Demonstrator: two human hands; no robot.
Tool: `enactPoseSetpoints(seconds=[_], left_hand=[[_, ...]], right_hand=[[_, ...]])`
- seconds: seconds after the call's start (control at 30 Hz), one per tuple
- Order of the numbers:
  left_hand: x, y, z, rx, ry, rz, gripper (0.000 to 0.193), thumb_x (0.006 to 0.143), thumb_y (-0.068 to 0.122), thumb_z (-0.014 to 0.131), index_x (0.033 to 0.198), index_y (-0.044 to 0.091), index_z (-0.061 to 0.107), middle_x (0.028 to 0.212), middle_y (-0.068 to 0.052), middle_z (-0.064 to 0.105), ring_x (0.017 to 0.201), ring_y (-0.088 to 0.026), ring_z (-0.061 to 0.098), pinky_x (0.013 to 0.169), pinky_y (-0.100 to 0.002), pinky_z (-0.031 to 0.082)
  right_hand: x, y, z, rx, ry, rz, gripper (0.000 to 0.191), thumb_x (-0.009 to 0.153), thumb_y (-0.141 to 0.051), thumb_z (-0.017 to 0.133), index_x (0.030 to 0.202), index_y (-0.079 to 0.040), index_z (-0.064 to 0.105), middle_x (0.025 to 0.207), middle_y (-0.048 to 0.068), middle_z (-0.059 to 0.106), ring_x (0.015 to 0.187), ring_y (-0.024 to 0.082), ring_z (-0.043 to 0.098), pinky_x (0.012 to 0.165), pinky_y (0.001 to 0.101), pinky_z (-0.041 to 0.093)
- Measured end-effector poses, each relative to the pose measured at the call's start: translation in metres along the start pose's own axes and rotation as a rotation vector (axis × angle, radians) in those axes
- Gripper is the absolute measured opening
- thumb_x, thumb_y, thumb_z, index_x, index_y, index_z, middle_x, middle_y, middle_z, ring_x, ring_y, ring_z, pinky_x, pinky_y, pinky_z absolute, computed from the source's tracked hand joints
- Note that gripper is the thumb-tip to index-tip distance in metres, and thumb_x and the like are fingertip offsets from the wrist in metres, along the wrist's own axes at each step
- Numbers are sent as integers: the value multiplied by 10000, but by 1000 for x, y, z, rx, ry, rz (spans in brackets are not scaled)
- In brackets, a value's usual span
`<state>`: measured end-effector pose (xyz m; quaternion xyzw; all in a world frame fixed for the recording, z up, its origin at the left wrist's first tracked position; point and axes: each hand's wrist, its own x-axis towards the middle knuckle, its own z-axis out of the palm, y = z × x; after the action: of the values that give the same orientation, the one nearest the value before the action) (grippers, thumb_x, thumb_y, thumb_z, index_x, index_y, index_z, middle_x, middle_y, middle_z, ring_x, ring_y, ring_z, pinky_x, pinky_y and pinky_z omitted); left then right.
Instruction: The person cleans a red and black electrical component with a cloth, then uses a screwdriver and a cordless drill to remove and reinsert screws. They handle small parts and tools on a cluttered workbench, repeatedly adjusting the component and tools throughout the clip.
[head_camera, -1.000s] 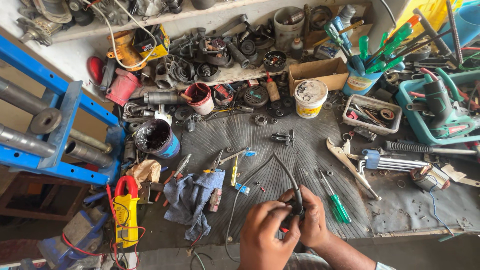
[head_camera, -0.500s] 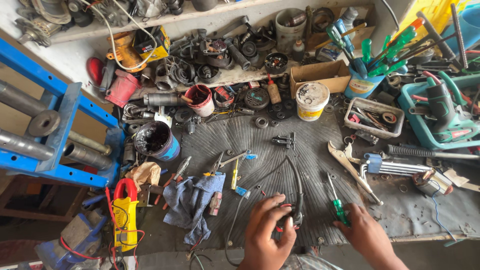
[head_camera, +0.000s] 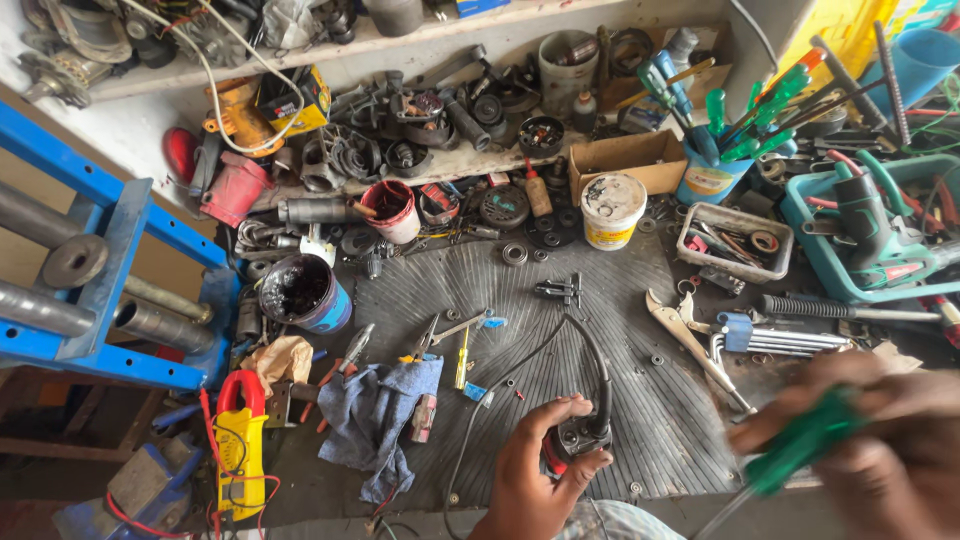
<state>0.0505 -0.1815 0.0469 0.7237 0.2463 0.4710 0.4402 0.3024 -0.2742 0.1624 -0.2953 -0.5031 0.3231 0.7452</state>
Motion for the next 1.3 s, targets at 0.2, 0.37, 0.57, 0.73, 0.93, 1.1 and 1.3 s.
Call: enactPoseSetpoints(seconds=[0.2,0.37,0.57,0.73,0.93,1.1,1.3], left_hand=[[5,6,-2,105,-13,45,468,890,188,885,1231,0,625,1279,-199,719,1194,-322,754,1002,-412,614],[10,12,-4,141,15,59,422,823,210,914,1070,-7,650,1245,-204,708,1123,-328,751,938,-413,612],[12,13,-4,143,0,2,377,827,212,920,1032,3,683,1239,-188,723,1104,-305,774,886,-390,639],[12,12,-3,84,6,-27,361,841,187,908,1044,-5,680,1243,-188,720,1097,-295,781,880,-374,649],[11,12,-2,114,25,20,350,836,171,913,1044,-3,691,1226,-187,733,1096,-288,780,900,-368,638],[11,15,-2,110,25,-5,349,826,177,915,1033,-2,698,1216,-188,733,1087,-289,782,872,-367,649],[11,19,-2,75,-10,-80,356,841,184,901,1052,-11,690,1243,-187,719,1076,-274,787,824,-343,671]], right_hand=[[37,12,56,-331,-195,-220,296,965,-29,656,1236,-33,538,1189,218,620,1032,378,788,816,417,660],[45,23,60,-482,-235,-187,283,966,-12,659,1218,-25,531,1223,214,619,1033,342,805,831,401,654],[39,39,54,-402,-210,-105,308,968,0,637,1247,-7,507,1248,221,601,1070,357,793,820,391,658],[36,47,52,-435,-230,-113,304,966,25,631,1241,-4,505,1259,223,593,1089,356,783,853,399,652],[32,51,53,-416,-217,-62,324,944,83,627,1231,-1,503,1275,230,583,1123,363,770,850,385,646],[31,53,53,-441,-223,-89,316,943,73,632,1224,-4,511,1268,226,588,1104,349,777,842,379,649],[28,55,53,-425,-205,-127,296,968,22,633,1231,-17,503,1264,218,596,1085,356,784,861,406,650]])
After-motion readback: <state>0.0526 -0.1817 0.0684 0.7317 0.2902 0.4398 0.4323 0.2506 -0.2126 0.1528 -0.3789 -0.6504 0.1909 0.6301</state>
